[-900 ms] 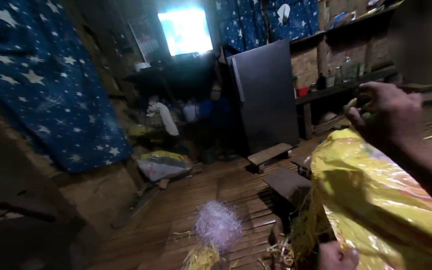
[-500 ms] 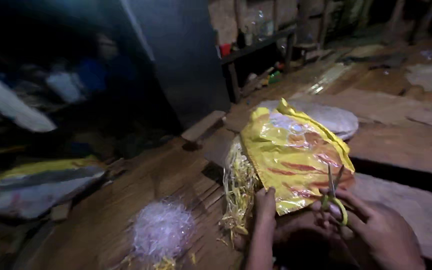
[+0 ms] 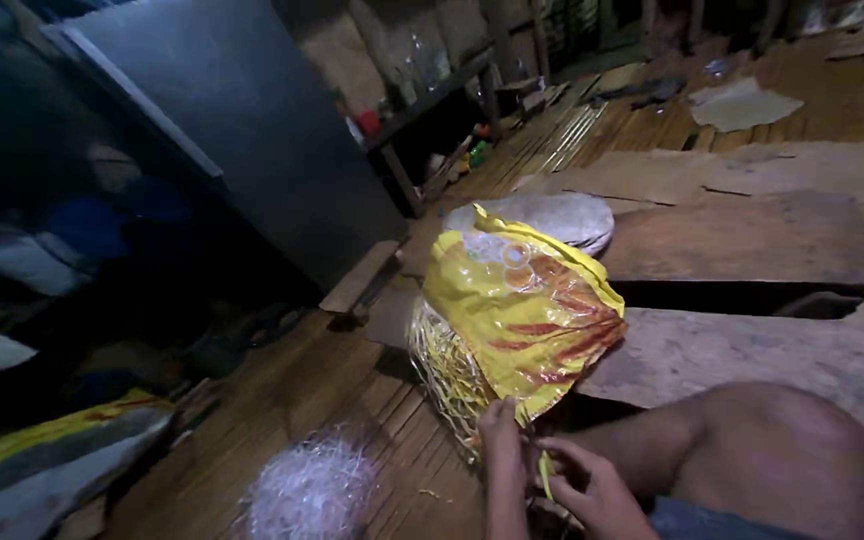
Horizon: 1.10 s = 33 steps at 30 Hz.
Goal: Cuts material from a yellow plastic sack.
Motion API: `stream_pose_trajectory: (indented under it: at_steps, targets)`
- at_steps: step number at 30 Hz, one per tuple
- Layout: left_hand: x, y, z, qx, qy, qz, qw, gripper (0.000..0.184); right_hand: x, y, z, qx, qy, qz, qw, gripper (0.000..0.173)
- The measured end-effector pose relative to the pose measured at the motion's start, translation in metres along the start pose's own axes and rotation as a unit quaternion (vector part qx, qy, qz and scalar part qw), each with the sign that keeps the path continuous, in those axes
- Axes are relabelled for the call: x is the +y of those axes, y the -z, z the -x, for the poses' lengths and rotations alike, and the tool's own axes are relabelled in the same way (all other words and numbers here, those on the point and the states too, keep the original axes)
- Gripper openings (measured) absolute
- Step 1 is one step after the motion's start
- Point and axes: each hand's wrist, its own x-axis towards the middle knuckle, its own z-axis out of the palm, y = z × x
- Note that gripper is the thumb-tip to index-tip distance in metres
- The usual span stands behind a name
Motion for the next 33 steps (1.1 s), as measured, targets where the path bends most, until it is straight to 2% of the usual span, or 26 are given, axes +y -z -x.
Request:
stream_pose_trajectory:
  at_steps: [3,7,10,15,20,25,30,33]
  targets:
    - [0.022,-0.001,-0.012,0.005,-0.022,0.019,1.000,0.021,0.003,0.026,0.006,0.018,-0.046,-0.014,0.999,0.040]
    - [0.051,0.001,-0.005,0.000,-0.048,0.049,0.998,0.018,-0.004,0.025,0.006,-0.043,-0.124,-0.097,0.987,0.042]
    - [0.058,-0.002,0.006,-0.008,-0.054,0.043,0.998,0.015,-0.003,0.022,0.005,-0.098,-0.135,-0.122,0.978,0.042]
    - [0.036,0.000,0.016,0.010,-0.089,-0.045,0.995,0.014,0.012,0.017,0.013,-0.142,-0.123,-0.104,0.977,0.033]
    - [-0.008,0.015,-0.001,0.047,-0.051,0.011,0.998,0.014,0.008,0.006,0.011,-0.150,-0.118,-0.063,0.979,0.032]
    - [-0.004,0.028,0.003,0.044,-0.010,0.037,0.998,0.017,0.003,0.000,0.008,-0.135,-0.158,-0.050,0.977,0.022]
    - [0.011,0.037,0.009,0.011,-0.018,0.058,0.998,0.015,-0.014,0.005,-0.014,-0.297,-0.177,-0.011,0.938,0.020]
    - [0.012,0.042,0.007,0.007,-0.027,0.075,0.997,0.014,-0.018,0.009,-0.029,-0.336,-0.183,0.011,0.924,0.022]
